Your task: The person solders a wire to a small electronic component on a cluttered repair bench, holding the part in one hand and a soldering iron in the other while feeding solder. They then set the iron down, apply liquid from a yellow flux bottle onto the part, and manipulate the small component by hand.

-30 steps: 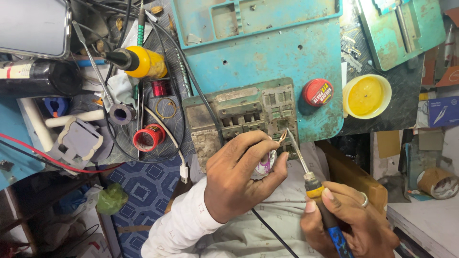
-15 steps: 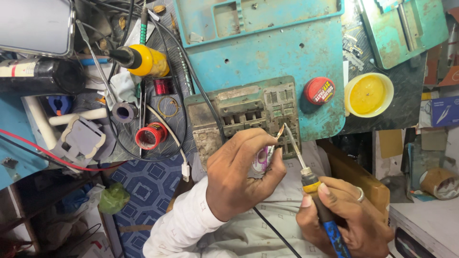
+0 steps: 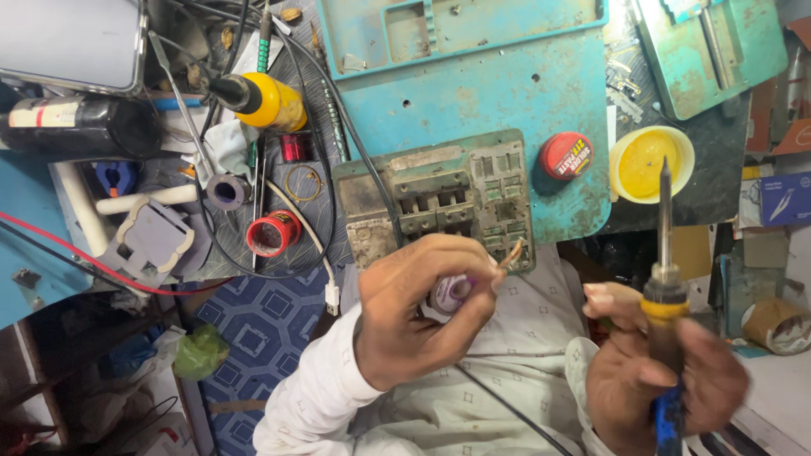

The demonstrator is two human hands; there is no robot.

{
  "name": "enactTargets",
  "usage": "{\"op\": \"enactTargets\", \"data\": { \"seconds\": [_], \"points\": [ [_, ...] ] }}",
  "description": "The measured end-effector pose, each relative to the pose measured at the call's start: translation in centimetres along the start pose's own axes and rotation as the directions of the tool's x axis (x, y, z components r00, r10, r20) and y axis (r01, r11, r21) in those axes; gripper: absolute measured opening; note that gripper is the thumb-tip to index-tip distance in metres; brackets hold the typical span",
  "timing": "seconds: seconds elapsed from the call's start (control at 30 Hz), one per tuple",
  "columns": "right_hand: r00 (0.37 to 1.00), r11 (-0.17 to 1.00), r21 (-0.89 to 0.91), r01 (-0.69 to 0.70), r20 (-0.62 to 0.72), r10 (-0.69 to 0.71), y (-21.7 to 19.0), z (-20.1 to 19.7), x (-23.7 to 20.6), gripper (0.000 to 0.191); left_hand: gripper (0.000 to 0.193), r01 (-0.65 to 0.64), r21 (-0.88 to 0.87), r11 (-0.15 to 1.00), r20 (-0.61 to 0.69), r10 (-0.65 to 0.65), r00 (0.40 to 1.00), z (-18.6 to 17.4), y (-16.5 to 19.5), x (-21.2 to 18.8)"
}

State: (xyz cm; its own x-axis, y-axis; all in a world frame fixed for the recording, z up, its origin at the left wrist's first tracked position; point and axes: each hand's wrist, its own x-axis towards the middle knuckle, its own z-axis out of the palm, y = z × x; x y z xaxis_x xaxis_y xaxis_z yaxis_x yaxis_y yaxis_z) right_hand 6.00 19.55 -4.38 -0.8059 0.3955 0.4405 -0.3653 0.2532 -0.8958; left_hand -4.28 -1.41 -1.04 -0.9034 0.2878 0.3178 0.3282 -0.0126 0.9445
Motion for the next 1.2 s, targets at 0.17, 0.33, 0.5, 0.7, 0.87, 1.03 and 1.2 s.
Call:
{"op": "enactTargets", "data": {
  "seconds": [0.17, 0.33, 0.5, 0.7, 0.87, 1.03, 1.2],
  "points": [
    [0.971, 0.996, -0.020, -0.090, 0.221, 0.092, -1.6, -0.7, 0.1, 0.029, 0.021, 0.024, -0.198, 0.980, 0.159, 0.008, 0.987, -0.5, 1.5, -1.0],
    [0.953, 0.976, 0.043, -0.215, 0.228, 0.200, -3.3, -0.2, -0.4, 0.035, 0.014, 0.290, -0.430, 0.855, 0.277, -0.180, 0.944, 0.0, 2.4, -2.2],
    [0.950, 0.958, -0.058, -0.281, 0.128, 0.286, -3.8, -0.6, -1.3, 0.036, 0.012, 0.402, -0.637, 0.658, 0.312, -0.256, 0.915, -0.7, 2.7, -3.4],
    [0.941, 0.953, 0.043, -0.300, 0.175, 0.289, -4.6, -0.3, -1.2, 0.031, 0.014, 0.182, -0.530, 0.828, 0.073, -0.169, 0.983, -0.5, 2.8, -3.9],
    [0.952, 0.958, 0.041, -0.285, 0.132, 0.278, -4.8, 0.0, -1.4, 0.031, 0.015, 0.343, -0.459, 0.819, 0.108, -0.332, 0.937, -0.9, 3.5, -3.3],
    [0.970, 0.972, -0.028, -0.235, 0.052, 0.236, -4.5, 0.1, -1.6, 0.034, 0.016, 0.146, -0.115, 0.983, 0.189, -0.122, 0.974, -2.5, 4.4, -2.1],
    [0.989, 0.984, -0.107, -0.144, 0.010, 0.146, -3.8, 0.4, -1.8, 0.040, 0.022, 0.023, -0.014, 1.000, 0.281, -0.018, 0.959, -2.3, 4.7, -1.7]
  ]
}}
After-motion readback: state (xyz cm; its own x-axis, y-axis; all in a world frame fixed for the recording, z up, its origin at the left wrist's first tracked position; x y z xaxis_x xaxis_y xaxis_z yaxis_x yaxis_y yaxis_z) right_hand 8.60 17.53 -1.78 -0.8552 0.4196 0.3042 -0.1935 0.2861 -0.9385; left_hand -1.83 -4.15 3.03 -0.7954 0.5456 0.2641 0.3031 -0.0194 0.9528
